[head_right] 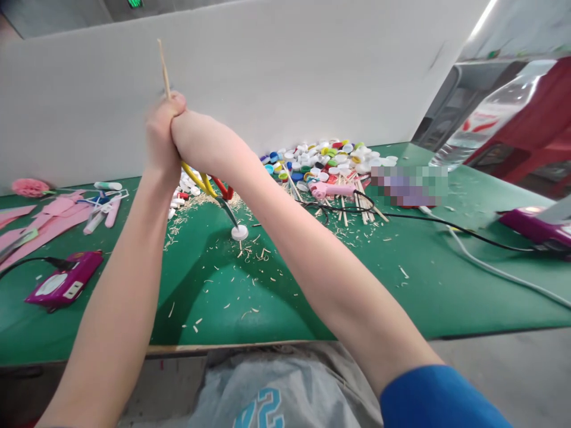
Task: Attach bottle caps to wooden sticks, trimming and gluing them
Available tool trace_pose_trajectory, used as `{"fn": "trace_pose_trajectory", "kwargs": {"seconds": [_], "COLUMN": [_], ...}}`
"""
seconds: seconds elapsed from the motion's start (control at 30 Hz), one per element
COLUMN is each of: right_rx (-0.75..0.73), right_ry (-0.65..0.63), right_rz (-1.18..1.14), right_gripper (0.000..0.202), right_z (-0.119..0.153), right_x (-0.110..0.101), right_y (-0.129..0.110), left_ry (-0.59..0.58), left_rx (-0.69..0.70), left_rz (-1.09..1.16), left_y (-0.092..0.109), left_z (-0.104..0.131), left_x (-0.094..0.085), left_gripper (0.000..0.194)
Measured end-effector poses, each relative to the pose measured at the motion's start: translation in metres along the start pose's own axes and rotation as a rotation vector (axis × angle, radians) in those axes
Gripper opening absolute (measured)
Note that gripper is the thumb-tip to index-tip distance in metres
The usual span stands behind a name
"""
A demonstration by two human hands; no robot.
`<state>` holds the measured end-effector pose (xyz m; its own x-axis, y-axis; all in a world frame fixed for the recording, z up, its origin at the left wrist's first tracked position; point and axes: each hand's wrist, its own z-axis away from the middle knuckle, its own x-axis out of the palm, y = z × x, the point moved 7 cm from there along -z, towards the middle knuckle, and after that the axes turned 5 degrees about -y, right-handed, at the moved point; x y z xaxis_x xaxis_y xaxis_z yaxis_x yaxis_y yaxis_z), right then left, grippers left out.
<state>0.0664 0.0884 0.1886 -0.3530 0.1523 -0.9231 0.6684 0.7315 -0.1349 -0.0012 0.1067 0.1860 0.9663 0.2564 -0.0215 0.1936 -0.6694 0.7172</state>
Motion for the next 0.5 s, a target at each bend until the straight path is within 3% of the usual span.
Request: {"fn": "trace_pose_trajectory", "kwargs": {"seconds": [0.1,0.23,0.5], "right_rx": [-0.002,-0.003,-0.068], "right_ry": [-0.04,-0.048,-0.045], "right_rz": [0.14,0.159,0.2], "right_gripper": [0.022,0.023,0.029], "right_z": [0.0006,-0.0018,-0.0023], "right_x": [0.0018,0.0036,0.0079], "right_y": [-0.0069,-0.0109,-0.007], "left_ry": [0.001,0.027,0.025], "left_rx": [0.018,-0.016,-0.002], "left_rz": [-0.01,-0.035,0.111], "left_y": [0.0016,-0.0009,-0.0052], "left_z": [0.0021,0.0034,0.006], "left_x": [-0.0042,-0.0094,-0.0018], "left_gripper": [0.03,0.032,0.033]}}
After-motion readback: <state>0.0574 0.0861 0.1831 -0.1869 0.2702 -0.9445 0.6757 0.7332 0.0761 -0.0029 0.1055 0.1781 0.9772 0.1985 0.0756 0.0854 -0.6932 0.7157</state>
